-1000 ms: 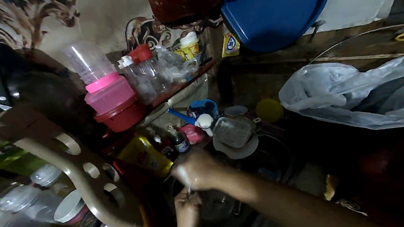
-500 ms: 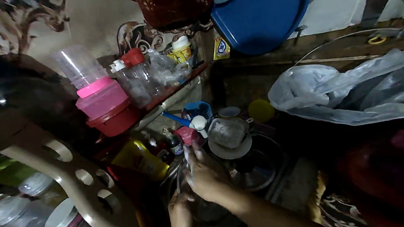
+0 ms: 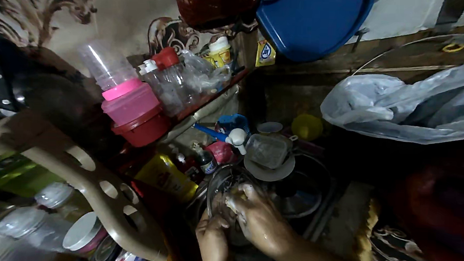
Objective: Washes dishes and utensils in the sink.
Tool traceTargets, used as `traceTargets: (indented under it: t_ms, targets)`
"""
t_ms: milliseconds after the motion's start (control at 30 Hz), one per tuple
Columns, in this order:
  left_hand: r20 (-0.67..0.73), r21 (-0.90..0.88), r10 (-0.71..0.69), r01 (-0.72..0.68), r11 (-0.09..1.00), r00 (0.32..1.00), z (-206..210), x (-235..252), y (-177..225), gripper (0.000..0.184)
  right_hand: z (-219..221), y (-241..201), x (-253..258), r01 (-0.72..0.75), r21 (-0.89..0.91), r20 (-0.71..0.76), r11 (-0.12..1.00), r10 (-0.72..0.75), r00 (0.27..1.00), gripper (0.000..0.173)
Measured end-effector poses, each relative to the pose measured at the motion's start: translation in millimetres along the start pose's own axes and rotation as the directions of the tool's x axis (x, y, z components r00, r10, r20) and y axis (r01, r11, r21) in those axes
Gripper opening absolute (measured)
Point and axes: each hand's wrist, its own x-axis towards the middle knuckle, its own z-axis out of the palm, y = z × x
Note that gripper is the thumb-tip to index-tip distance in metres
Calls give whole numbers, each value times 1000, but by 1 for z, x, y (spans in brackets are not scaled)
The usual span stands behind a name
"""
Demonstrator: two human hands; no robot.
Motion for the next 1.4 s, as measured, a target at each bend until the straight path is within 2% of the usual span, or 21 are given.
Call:
traceTargets:
  t_ms: [67, 167, 200, 267, 367, 433, 500, 567, 600, 733, 800, 867, 900, 967, 1100, 1133, 1233, 1300, 1333, 1400]
  targets:
    - [22, -17, -9, 10, 1000, 1000, -1, -1, -5, 30, 4, 4, 13, -11, 1, -53, 1000, 12, 999, 25]
    - [44, -29, -36, 37, 999, 998, -1, -2, -7, 37, -11, 10, 56, -229, 228, -3, 946, 236, 972, 26]
    - [45, -23, -38, 39, 999, 998, -1, -4, -7, 38, -15, 11, 66, -262, 259, -8, 930, 273, 962, 26]
    - [39, -10, -41, 41, 999, 998, -4, -5, -4, 36, -16, 2, 64, -238, 278, 51, 931, 233, 971, 19]
    - [-3, 21, -30, 30, 999, 1000, -10, 2, 2, 21, -17, -27, 36, -79, 304, 263, 949, -4, 965, 24]
    - [1, 54, -10, 10, 998, 1000, -13, 6, 5, 24, -18, -26, 43, -77, 291, 291, 953, -11, 957, 27]
    - [28, 54, -3, 2, 999, 1000, -13, 2, 9, 34, -19, -6, 69, -155, 268, 226, 951, 94, 970, 26]
    - [71, -85, -13, 19, 996, 997, -13, 4, 10, 42, -17, 22, 92, -154, 325, 66, 933, 140, 988, 23]
    - [64, -153, -25, 34, 988, 998, -13, 5, 8, 44, -17, 34, 97, -173, 351, 50, 920, 166, 985, 22]
    - [80, -391, -121, 143, 909, 989, -10, 9, 6, 37, 3, 58, 67, -186, 337, -34, 923, 209, 977, 24]
    - [43, -437, -170, 172, 883, 984, -8, 11, 3, 37, 25, 52, 28, -69, 293, -133, 954, 112, 985, 25]
    - [26, -455, -175, 168, 875, 984, -9, 16, -1, 37, 50, 42, -10, 145, 245, -316, 959, -63, 947, 23]
    - [43, -462, -170, 170, 870, 985, -11, 18, -2, 38, 56, 41, -17, 227, 231, -364, 946, -132, 922, 25]
    - [61, -491, -177, 184, 851, 982, -10, 18, -3, 36, 55, 52, -9, 292, 244, -352, 925, -196, 915, 29]
    - [62, -506, -188, 193, 841, 980, -4, 12, -1, 35, 32, 49, 20, 142, 193, -132, 971, -118, 984, 34]
    - [69, -502, -173, 185, 845, 982, -6, 14, -1, 36, 31, 42, 16, 143, 198, -129, 970, -119, 984, 33]
    - [60, -483, -143, 154, 862, 988, -10, 16, -1, 40, 41, 30, -15, 141, 167, -287, 976, -88, 954, 23]
    - [2, -468, -128, 114, 876, 992, -9, 17, 0, 40, 41, 19, -36, 97, 210, -240, 973, -45, 970, 22]
    - [-6, -455, -115, 100, 885, 993, -8, 18, 0, 40, 37, 11, -44, 103, 234, -187, 967, -59, 981, 22]
    - [10, -359, -98, 95, 928, 995, -4, 15, -1, 42, 43, 4, -39, 221, 140, -295, 965, -173, 940, 19]
